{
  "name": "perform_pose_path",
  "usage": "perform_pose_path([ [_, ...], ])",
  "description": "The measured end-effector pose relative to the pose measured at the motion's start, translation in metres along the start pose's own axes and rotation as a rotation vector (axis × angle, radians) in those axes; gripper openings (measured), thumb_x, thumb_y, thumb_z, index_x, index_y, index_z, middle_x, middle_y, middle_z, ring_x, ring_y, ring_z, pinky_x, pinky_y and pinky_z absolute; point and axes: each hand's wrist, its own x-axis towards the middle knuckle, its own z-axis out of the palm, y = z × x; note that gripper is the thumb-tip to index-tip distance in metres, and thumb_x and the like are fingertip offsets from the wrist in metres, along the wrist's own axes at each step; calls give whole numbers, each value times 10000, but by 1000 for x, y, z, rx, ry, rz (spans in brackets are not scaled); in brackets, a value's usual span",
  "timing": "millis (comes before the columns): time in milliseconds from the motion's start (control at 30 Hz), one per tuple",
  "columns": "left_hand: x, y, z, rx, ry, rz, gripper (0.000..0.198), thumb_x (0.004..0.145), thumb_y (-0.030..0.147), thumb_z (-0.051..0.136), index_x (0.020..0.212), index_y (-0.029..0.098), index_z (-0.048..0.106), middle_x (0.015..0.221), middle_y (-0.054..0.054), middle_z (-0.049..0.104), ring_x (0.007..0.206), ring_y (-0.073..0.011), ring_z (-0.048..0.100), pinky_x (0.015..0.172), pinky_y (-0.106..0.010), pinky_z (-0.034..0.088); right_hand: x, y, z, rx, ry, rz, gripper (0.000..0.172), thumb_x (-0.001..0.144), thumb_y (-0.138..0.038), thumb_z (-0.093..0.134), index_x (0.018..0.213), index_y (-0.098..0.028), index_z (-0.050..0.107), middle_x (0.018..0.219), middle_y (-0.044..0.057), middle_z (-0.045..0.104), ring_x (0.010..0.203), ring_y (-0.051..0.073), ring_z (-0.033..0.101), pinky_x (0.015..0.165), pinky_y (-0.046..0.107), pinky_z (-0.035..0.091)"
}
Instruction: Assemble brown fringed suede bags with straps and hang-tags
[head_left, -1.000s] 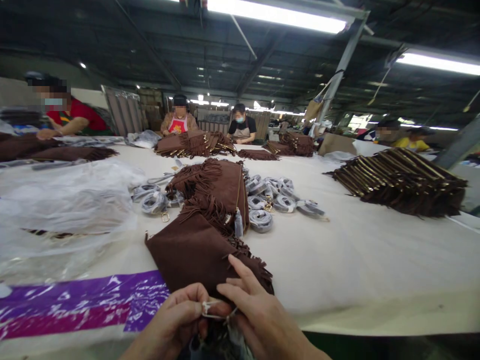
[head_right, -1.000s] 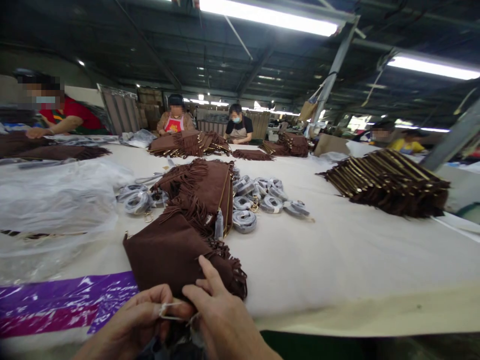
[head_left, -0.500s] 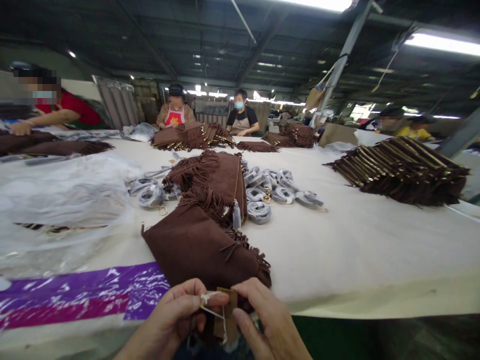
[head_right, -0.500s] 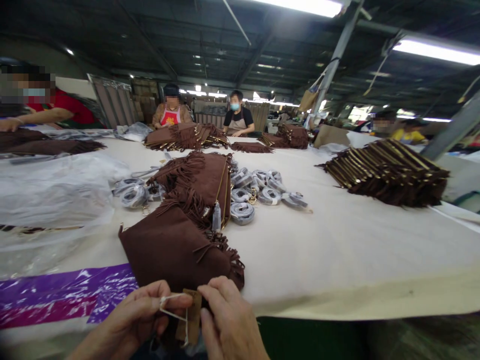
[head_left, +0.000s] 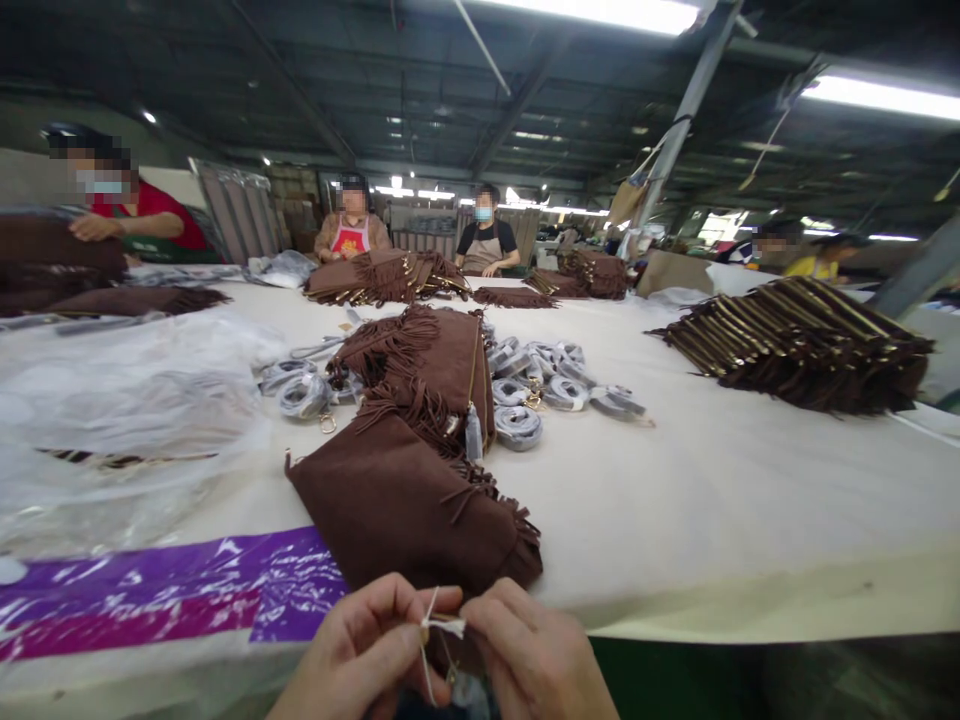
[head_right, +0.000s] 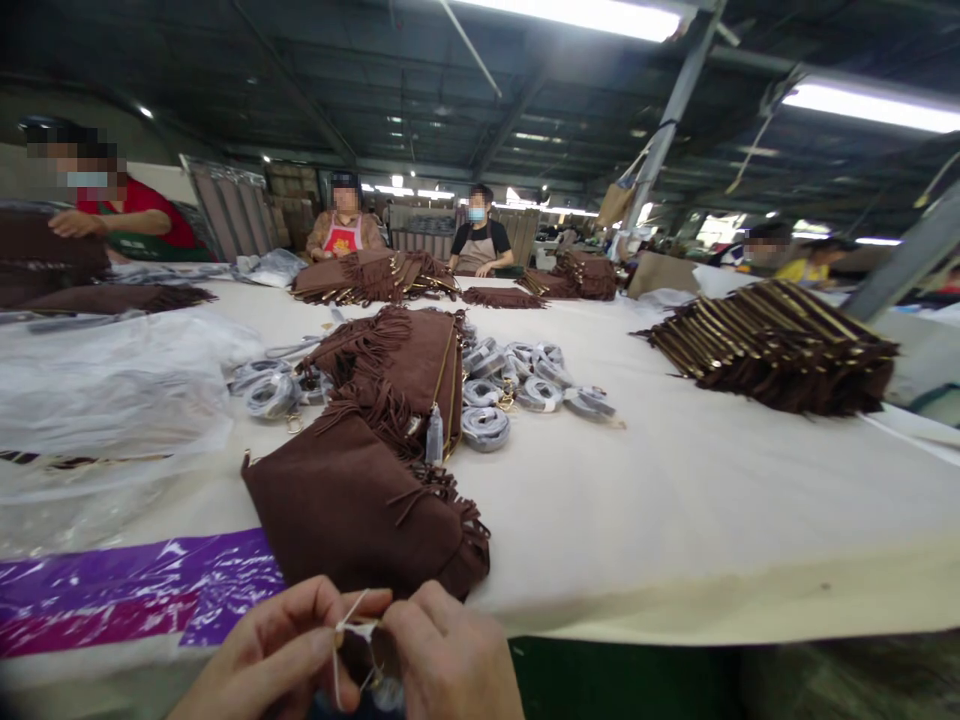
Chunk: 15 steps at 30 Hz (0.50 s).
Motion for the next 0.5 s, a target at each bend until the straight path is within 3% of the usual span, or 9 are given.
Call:
perform_pose_path([
  [100,2,6,0,295,-24,169,270,833,422,642,728,187,558,694,-35,665,583,-135,564,449,-190,315,13,-5,1,-80,-10,-87,245,950,-182,400,816,-212,604,699,22,621,569,150,619,478,232,371],
  [233,3,22,0,753,-50,379,119,838,162,537,729,205,559,684,3,616,623,-138,559,584,-211,380,22,-9,11,53,53,-39,209,938,-167,401,849,-194,588,667,0,638,542,127,630,494,214,394],
  [300,3,31,1,851,-64,393,116,834,127,503,780,223,539,726,6,637,655,-152,601,595,-213,378,25,-9,16,59,132,-41,220,957,-204,380,917,-172,594,647,1,646,505,131,625,474,223,397],
  [367,3,38,2,906,-64,381,111,847,131,492,825,237,513,762,11,661,694,-161,636,603,-214,376,27,-7,17,22,205,-90,270,983,-249,373,1104,-133,584,671,20,664,526,150,639,479,229,423],
  [433,3,44,3,924,-72,360,112,855,134,486,838,244,473,732,31,658,676,-154,638,589,-212,372,28,-4,18,33,234,-137,351,989,-275,410,1288,-123,516,769,53,682,611,165,662,524,227,475],
  [500,6,46,4,889,-107,328,154,817,103,504,837,243,441,692,57,653,649,-140,631,575,-199,381,27,-2,18,149,273,-146,375,988,-262,437,1346,-171,499,908,83,667,741,172,673,608,228,527],
])
